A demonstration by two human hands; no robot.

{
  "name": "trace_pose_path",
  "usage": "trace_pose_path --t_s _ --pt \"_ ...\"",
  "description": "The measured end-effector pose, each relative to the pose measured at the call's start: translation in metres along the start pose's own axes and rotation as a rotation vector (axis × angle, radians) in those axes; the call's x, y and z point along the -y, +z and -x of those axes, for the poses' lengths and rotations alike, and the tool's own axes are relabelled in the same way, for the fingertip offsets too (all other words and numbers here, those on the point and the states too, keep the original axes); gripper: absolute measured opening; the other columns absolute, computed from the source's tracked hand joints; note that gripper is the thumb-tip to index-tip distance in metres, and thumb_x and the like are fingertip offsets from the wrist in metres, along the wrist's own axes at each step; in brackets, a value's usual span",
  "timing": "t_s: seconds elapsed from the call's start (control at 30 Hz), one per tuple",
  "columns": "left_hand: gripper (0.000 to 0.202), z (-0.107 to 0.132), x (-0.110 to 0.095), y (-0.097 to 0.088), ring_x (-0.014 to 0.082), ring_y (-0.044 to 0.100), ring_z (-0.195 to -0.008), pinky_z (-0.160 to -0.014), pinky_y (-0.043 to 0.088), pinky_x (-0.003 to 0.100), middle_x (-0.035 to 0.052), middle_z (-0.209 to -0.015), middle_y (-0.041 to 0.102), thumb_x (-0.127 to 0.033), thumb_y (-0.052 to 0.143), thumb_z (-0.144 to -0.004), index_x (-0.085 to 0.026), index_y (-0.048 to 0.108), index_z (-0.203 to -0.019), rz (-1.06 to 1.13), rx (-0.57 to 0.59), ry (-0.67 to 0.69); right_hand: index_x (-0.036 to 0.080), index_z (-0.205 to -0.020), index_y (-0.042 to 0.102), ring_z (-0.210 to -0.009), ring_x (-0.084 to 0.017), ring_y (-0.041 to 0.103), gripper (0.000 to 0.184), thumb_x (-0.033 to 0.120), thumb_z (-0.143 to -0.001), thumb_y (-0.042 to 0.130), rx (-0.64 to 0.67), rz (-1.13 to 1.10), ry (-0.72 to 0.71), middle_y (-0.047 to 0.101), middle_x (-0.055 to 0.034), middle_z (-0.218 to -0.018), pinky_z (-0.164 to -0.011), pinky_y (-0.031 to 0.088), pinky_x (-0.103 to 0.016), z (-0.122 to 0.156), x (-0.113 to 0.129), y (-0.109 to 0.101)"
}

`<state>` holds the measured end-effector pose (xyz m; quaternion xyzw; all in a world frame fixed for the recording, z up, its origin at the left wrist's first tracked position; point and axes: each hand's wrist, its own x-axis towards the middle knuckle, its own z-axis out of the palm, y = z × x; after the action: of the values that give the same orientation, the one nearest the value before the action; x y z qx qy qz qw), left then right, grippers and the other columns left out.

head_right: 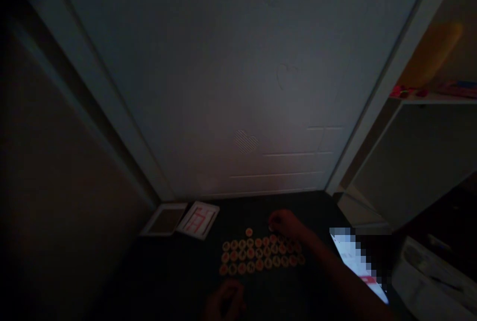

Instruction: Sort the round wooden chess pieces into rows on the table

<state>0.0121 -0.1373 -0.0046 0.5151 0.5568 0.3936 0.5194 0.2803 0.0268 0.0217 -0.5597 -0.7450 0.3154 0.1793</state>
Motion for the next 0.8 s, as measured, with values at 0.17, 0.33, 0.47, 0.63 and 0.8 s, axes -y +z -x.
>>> trace_pose_path --t_s 0.17,0.33,0.47,0.63,0.8 --pt "0.067 0.002 -0.004 0.001 0.0186 0.060 -0.055 -0.055 0.045 0.026 0.0028 -0.058 0.067 -0.085 0.055 -0.072 -0.020 0.068 -0.080 0.013 -0.019 -0.031 0.021 -0.095 0.077 -0.086 -0.020 0.072 0.019 0.023 -0.087 0.059 -0.024 -0.018 -0.022 0.078 -0.0036 -0.094 -0.078 0.054 -0.028 0.006 0.002 -0.002" --pt "0.070 0.000 -0.003 -0.002 0.0174 0.058 -0.054 -0.055 0.044 0.026 0.0029 -0.057 0.066 -0.086 0.054 -0.072 -0.019 0.069 -0.079 -0.006 -0.034 0.011 0.022 -0.106 0.075 -0.102 -0.023 0.070 0.027 0.034 -0.095 0.053 -0.105 -0.040 -0.048 0.076 -0.0065 -0.110 -0.094 0.052 -0.037 0.016 0.011 -0.014" --pt "0.073 -0.004 -0.001 -0.010 0.0162 0.057 -0.050 -0.052 0.045 0.025 0.0035 -0.055 0.066 -0.089 0.054 -0.069 -0.018 0.068 -0.078 0.056 -0.039 -0.023 0.021 -0.109 0.074 -0.103 -0.025 0.070 0.032 0.042 -0.095 0.054 -0.173 -0.074 -0.050 0.076 -0.0087 -0.112 -0.093 0.054 -0.040 0.037 0.019 -0.024" --pt "0.072 -0.015 -0.015 -0.035 0.0176 0.061 -0.053 -0.054 0.050 0.026 0.0050 -0.058 0.068 -0.085 0.045 -0.080 -0.017 0.069 -0.077 0.024 -0.147 0.063 0.022 -0.108 0.075 -0.100 -0.026 0.071 0.036 0.049 -0.094 0.056 -0.206 -0.129 -0.030 0.077 -0.0081 -0.108 -0.091 0.055 -0.039 0.078 0.028 -0.027" --pt "0.044 -0.052 -0.033 -0.082 0.0256 0.072 -0.088 -0.082 0.057 0.036 0.0086 -0.092 0.077 -0.058 0.051 -0.093 -0.019 0.072 -0.100 -0.309 -0.303 0.329 0.026 -0.106 0.077 -0.100 -0.027 0.071 0.038 0.054 -0.093 0.055 -0.212 -0.187 0.025 0.077 -0.0066 -0.107 -0.091 0.057 -0.038 0.116 0.030 -0.021"
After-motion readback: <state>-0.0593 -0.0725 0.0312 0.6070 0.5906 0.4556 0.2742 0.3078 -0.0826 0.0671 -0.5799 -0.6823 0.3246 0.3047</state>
